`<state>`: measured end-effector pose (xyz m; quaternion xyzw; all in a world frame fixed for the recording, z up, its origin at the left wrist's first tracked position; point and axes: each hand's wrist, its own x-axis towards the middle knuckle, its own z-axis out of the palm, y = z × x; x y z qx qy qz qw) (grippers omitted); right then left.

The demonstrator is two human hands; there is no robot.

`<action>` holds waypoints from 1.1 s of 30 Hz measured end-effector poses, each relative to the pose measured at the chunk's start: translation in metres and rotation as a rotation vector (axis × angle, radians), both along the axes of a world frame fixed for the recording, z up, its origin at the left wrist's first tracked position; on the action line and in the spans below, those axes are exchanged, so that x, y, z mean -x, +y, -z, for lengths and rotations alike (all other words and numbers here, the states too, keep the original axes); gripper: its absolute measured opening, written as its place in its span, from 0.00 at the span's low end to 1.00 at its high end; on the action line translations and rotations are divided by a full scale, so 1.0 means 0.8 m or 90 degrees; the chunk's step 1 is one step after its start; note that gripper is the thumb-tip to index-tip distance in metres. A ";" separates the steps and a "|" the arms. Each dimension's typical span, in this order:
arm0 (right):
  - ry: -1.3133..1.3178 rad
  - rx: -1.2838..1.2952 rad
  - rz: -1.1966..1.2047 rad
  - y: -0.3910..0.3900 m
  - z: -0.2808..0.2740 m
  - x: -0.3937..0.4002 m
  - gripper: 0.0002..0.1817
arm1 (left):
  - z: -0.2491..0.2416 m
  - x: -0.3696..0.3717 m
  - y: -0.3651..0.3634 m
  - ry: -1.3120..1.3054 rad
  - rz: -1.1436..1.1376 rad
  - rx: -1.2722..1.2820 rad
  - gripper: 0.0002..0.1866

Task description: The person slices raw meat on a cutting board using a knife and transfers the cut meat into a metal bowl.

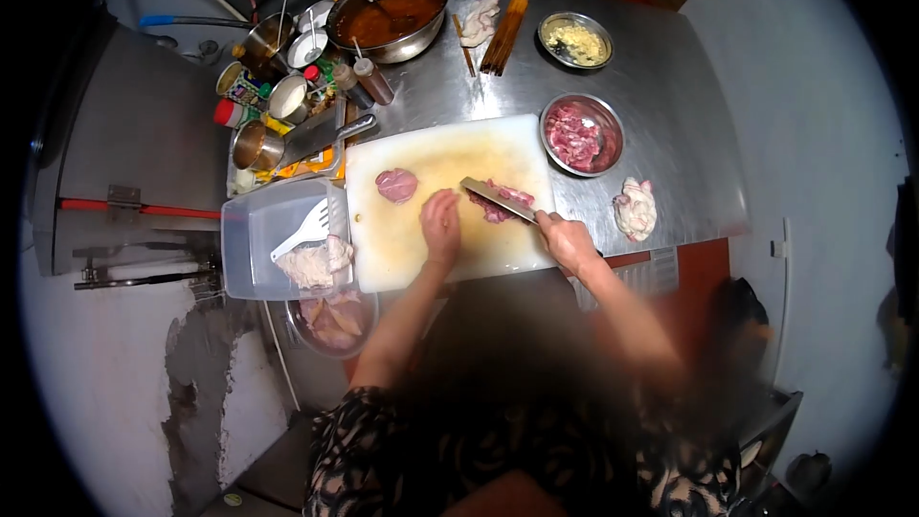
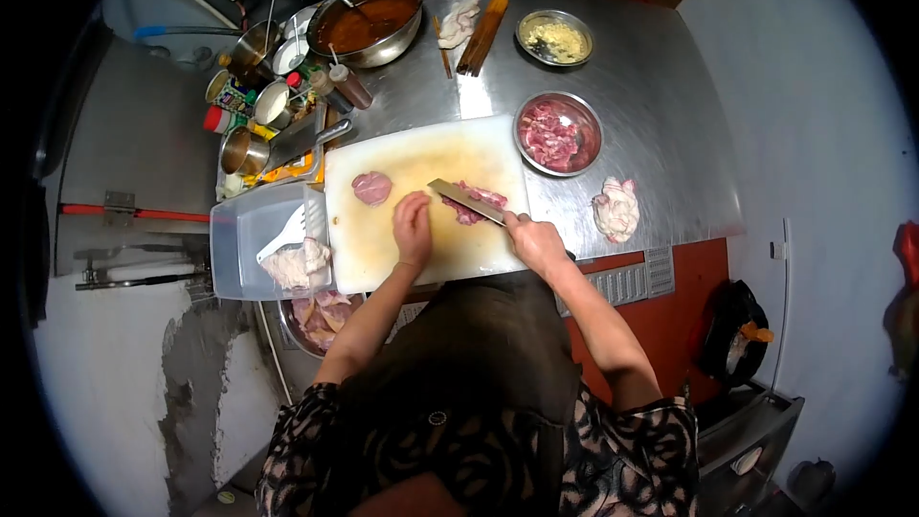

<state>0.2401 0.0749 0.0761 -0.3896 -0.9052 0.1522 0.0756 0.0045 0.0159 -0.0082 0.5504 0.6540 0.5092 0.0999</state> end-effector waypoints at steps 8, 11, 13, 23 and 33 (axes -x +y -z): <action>0.238 0.235 0.314 -0.038 0.059 -0.055 0.12 | 0.016 -0.040 0.031 -0.148 -0.024 0.091 0.18; 0.272 0.447 0.402 -0.043 0.037 -0.035 0.12 | -0.006 -0.062 0.042 -0.241 0.094 0.103 0.18; 0.332 0.698 0.475 -0.049 0.027 -0.005 0.12 | -0.002 -0.066 0.048 -0.233 0.097 0.094 0.20; 0.428 0.684 0.323 -0.051 0.031 0.076 0.12 | -0.010 -0.069 0.055 -0.175 0.035 0.013 0.23; 0.567 0.336 0.476 -0.002 -0.059 -0.034 0.12 | -0.090 -0.160 0.217 -0.430 0.128 -0.110 0.14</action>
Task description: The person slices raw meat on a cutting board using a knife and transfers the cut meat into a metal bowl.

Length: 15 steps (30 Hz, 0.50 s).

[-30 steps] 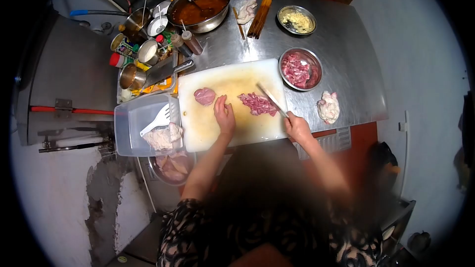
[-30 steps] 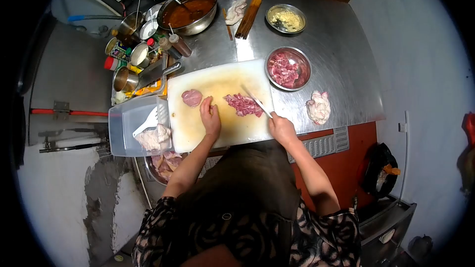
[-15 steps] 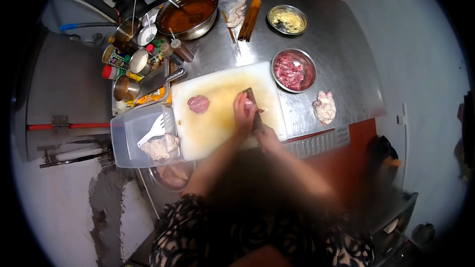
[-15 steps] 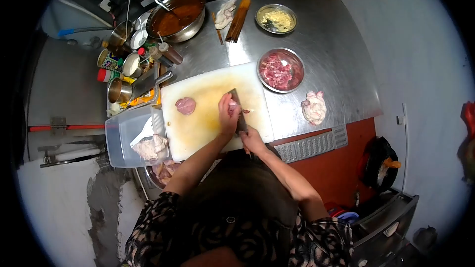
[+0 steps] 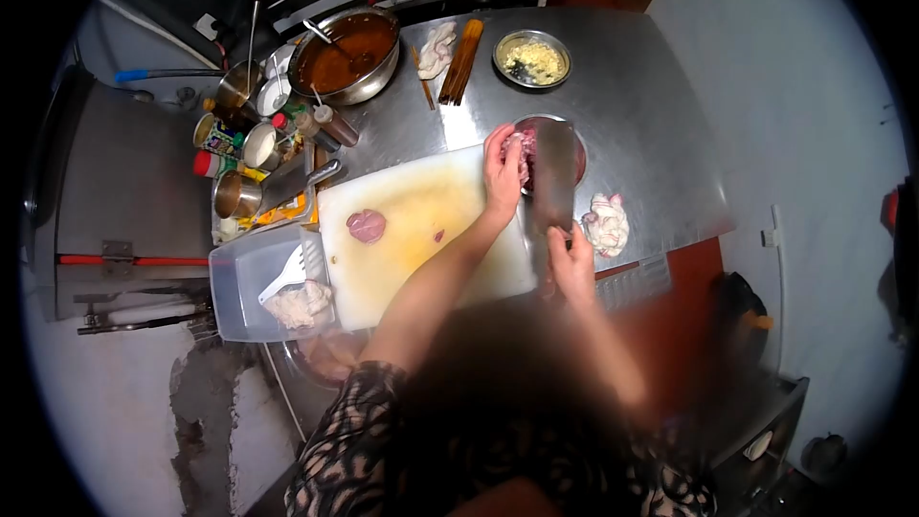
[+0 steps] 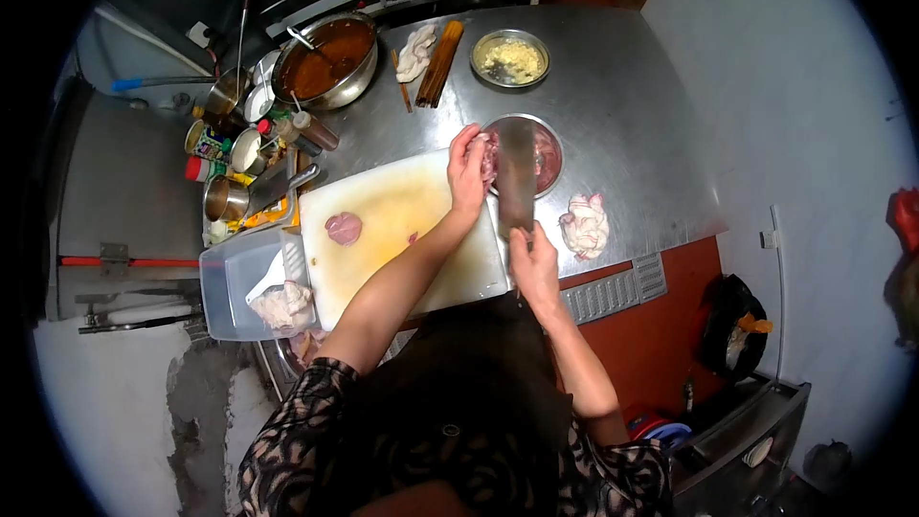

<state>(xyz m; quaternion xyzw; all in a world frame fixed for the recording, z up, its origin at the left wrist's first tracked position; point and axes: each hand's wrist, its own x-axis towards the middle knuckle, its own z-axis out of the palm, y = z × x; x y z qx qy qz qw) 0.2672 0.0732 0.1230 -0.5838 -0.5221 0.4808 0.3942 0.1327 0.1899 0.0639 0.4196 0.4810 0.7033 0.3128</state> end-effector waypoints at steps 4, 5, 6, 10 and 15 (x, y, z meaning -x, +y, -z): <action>0.121 0.057 0.070 0.002 -0.020 -0.034 0.14 | 0.011 -0.009 0.032 -0.323 0.080 0.114 0.15; 0.121 0.057 0.070 0.000 -0.018 -0.041 0.14 | 0.018 -0.002 0.032 -0.409 0.088 0.129 0.14; 0.120 0.067 0.066 -0.003 -0.012 -0.046 0.14 | 0.022 0.005 0.028 -0.391 0.066 0.123 0.13; 0.110 0.133 0.027 -0.018 0.011 -0.063 0.12 | 0.031 0.053 -0.035 -0.051 0.080 0.237 0.11; -0.031 0.107 -0.077 -0.030 0.031 -0.061 0.10 | 0.036 0.085 -0.135 0.494 0.197 0.332 0.07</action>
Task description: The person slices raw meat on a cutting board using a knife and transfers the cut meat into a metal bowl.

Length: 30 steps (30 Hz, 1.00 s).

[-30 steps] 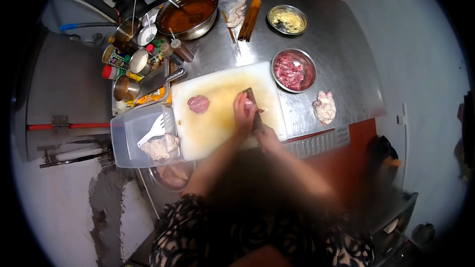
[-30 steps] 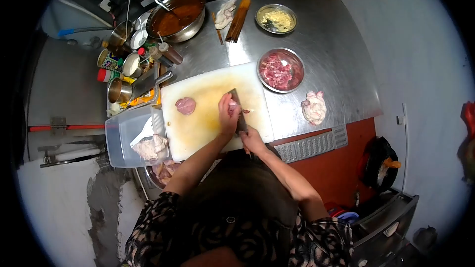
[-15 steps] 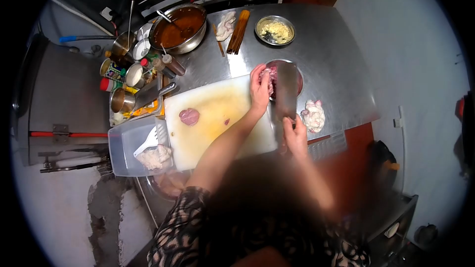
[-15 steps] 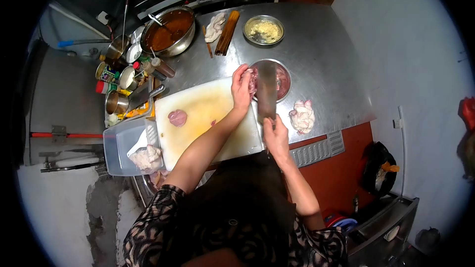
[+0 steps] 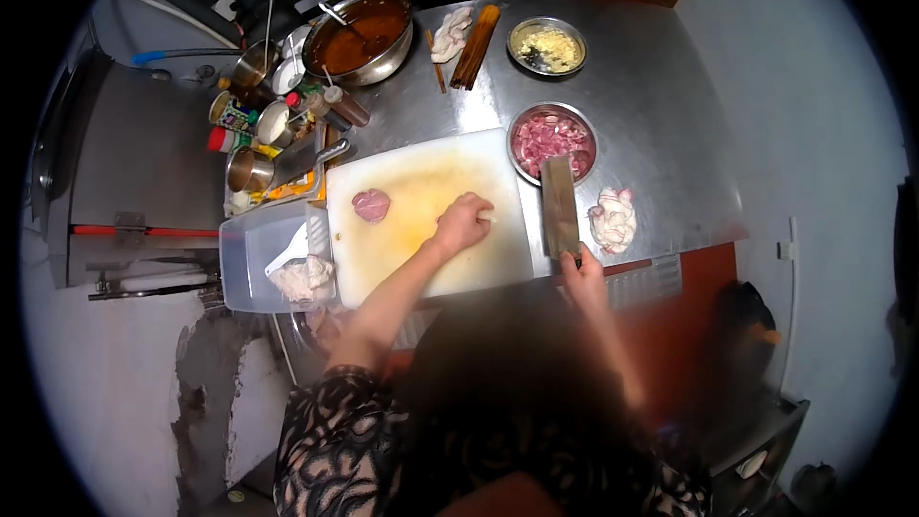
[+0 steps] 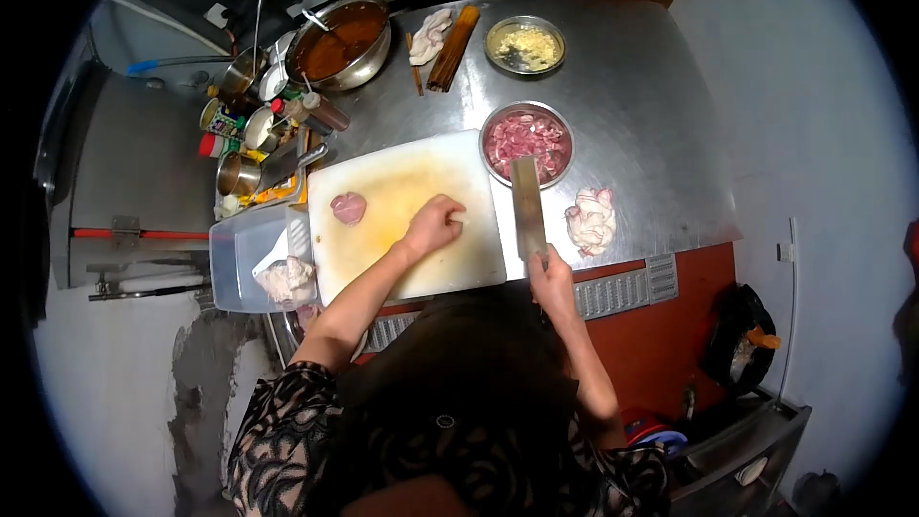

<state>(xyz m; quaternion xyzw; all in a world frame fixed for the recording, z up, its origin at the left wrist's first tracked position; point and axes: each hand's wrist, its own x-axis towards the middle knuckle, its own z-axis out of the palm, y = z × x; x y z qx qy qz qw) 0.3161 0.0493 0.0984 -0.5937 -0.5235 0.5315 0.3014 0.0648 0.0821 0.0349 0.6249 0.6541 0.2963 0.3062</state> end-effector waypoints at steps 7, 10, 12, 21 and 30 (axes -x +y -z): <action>-0.093 0.045 -0.136 0.006 0.013 0.019 0.10 | 0.021 0.007 -0.028 0.052 -0.039 -0.097 0.03; -0.103 0.019 -0.182 0.003 0.033 0.019 0.11 | 0.012 0.037 -0.038 0.096 -0.155 -0.180 0.04; -0.114 -0.011 -0.195 0.000 0.043 0.020 0.11 | 0.016 0.053 -0.046 0.108 -0.185 -0.154 0.04; -0.216 -0.077 -0.290 -0.005 0.064 0.022 0.09 | 0.016 0.066 -0.001 0.098 -0.118 0.084 0.05; -0.183 -0.075 -0.270 -0.005 0.056 0.022 0.13 | -0.045 -0.051 0.141 -0.139 0.035 -0.049 0.13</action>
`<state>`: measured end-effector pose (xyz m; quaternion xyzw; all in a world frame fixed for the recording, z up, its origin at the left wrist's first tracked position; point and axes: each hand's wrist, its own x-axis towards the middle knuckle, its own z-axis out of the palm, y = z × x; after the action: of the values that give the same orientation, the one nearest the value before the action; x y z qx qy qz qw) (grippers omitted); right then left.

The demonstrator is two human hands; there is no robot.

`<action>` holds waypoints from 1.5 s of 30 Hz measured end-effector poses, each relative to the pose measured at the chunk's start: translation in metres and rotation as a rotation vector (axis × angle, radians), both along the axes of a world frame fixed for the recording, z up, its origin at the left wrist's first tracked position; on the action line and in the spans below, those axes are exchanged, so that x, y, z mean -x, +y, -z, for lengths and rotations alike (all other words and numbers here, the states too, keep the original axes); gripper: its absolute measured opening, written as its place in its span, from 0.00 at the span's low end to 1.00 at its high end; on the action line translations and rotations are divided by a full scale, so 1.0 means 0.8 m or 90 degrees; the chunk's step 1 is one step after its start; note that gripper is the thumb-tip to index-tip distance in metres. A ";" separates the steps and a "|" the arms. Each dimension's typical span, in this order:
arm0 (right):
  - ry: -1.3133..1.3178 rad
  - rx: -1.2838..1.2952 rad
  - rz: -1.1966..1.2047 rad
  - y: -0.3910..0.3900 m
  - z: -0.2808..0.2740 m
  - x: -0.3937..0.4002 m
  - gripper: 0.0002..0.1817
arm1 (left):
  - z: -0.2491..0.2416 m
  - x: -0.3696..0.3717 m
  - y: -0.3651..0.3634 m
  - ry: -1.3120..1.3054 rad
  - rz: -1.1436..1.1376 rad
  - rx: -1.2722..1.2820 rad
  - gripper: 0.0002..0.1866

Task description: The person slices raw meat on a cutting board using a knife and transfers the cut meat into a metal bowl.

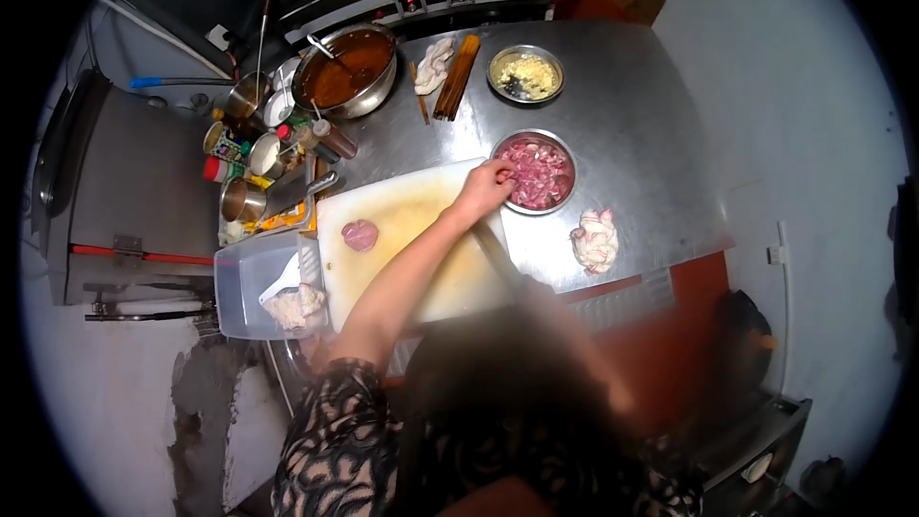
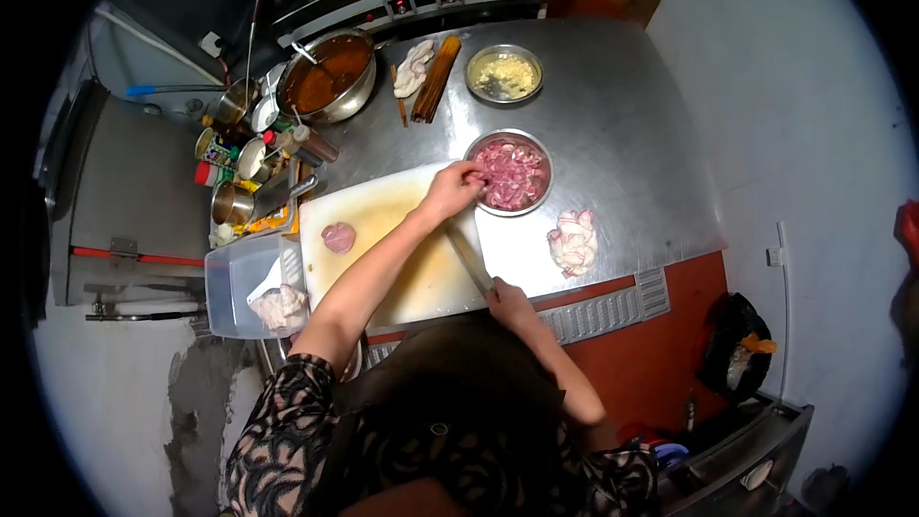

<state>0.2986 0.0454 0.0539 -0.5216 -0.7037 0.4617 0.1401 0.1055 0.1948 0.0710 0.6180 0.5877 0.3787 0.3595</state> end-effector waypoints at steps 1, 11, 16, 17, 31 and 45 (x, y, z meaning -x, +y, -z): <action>0.003 -0.003 -0.012 0.000 0.051 0.001 0.13 | 0.004 -0.010 0.013 0.093 0.030 -0.001 0.14; 0.066 -0.062 0.009 -0.007 0.077 0.004 0.09 | 0.042 -0.073 0.024 0.399 0.197 0.118 0.31; 0.041 -0.066 -0.029 -0.002 0.080 0.001 0.08 | 0.033 -0.075 0.032 0.434 0.270 0.169 0.30; 0.040 -0.046 -0.043 0.003 0.072 0.000 0.08 | 0.032 -0.075 0.032 0.452 0.266 0.145 0.26; -0.046 -0.116 -0.354 0.016 -0.014 0.044 0.07 | 0.020 0.214 -0.132 0.307 -0.481 0.051 0.17; 0.017 0.020 -0.021 0.039 -0.019 0.048 0.12 | 0.063 0.167 -0.191 -0.309 -0.302 0.049 0.14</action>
<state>0.2604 0.0764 0.0691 -0.5058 -0.7028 0.4820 0.1339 -0.0278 0.0422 0.0203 0.3421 0.6263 0.5653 0.4137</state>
